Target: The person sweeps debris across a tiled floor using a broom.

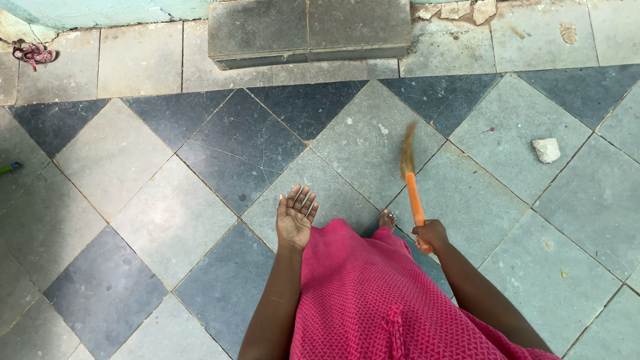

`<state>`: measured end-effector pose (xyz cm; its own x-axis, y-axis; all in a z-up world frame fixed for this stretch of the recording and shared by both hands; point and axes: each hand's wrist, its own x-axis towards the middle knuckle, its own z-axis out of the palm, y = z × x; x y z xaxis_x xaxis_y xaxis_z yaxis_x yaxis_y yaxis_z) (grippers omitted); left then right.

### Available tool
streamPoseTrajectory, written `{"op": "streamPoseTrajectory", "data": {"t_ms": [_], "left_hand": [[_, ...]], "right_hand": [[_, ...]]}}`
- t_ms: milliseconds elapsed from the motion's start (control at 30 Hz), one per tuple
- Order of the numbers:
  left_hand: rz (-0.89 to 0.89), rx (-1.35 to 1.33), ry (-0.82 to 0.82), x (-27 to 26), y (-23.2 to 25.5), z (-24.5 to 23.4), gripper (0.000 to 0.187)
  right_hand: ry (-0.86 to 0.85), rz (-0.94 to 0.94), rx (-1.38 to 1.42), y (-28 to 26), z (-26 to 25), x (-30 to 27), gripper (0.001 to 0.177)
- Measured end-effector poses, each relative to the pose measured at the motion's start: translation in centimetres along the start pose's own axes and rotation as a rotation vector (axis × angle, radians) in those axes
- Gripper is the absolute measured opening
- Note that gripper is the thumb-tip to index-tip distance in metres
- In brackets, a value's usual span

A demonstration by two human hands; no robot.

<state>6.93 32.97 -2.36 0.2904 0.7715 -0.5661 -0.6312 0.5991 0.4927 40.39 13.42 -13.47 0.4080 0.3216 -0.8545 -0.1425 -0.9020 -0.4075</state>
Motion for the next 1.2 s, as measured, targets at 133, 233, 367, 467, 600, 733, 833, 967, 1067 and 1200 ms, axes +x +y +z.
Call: {"op": "streamPoseTrajectory", "data": {"t_ms": [133,233,367,467,600,733,833,967,1067,1200], "left_hand": [[-0.010,0.041,0.074,0.1,0.0,0.9,0.052],[0.003,0.050,0.098,1.0,0.0,1.7,0.053],[0.026,0.028,0.105,2.7,0.3,3.2,0.054],[0.052,0.021,0.120,4.2,0.1,5.0,0.052],[0.066,-0.013,0.105,6.4,-0.1,8.0,0.052],[0.068,-0.013,0.121,8.2,-1.3,10.5,0.052],[0.062,-0.017,0.112,9.6,-2.4,12.3,0.051],[0.059,-0.003,0.124,11.1,-3.9,14.9,0.052],[0.066,0.011,0.101,12.2,-4.9,16.5,0.052],[0.064,0.021,0.085,13.3,-5.6,17.9,0.051]], "right_hand": [[0.063,-0.130,0.065,-2.4,0.6,0.4,0.026],[-0.043,-0.227,-0.243,-4.5,2.9,0.2,0.032],[-0.202,-0.243,-0.368,-7.0,5.0,1.4,0.037],[-0.393,-0.208,-0.378,-8.6,4.5,3.3,0.039],[-0.344,-0.027,-0.281,-8.8,-2.0,5.7,0.035],[-0.165,0.055,0.008,-10.5,-9.2,8.2,0.026],[0.017,0.018,0.124,-12.7,-11.7,9.8,0.023],[0.067,-0.135,0.117,-14.6,-12.5,10.8,0.024],[-0.108,-0.167,-0.079,-15.1,-10.3,10.5,0.025],[-0.190,-0.448,-0.574,-15.7,-6.9,10.4,0.034]]}}
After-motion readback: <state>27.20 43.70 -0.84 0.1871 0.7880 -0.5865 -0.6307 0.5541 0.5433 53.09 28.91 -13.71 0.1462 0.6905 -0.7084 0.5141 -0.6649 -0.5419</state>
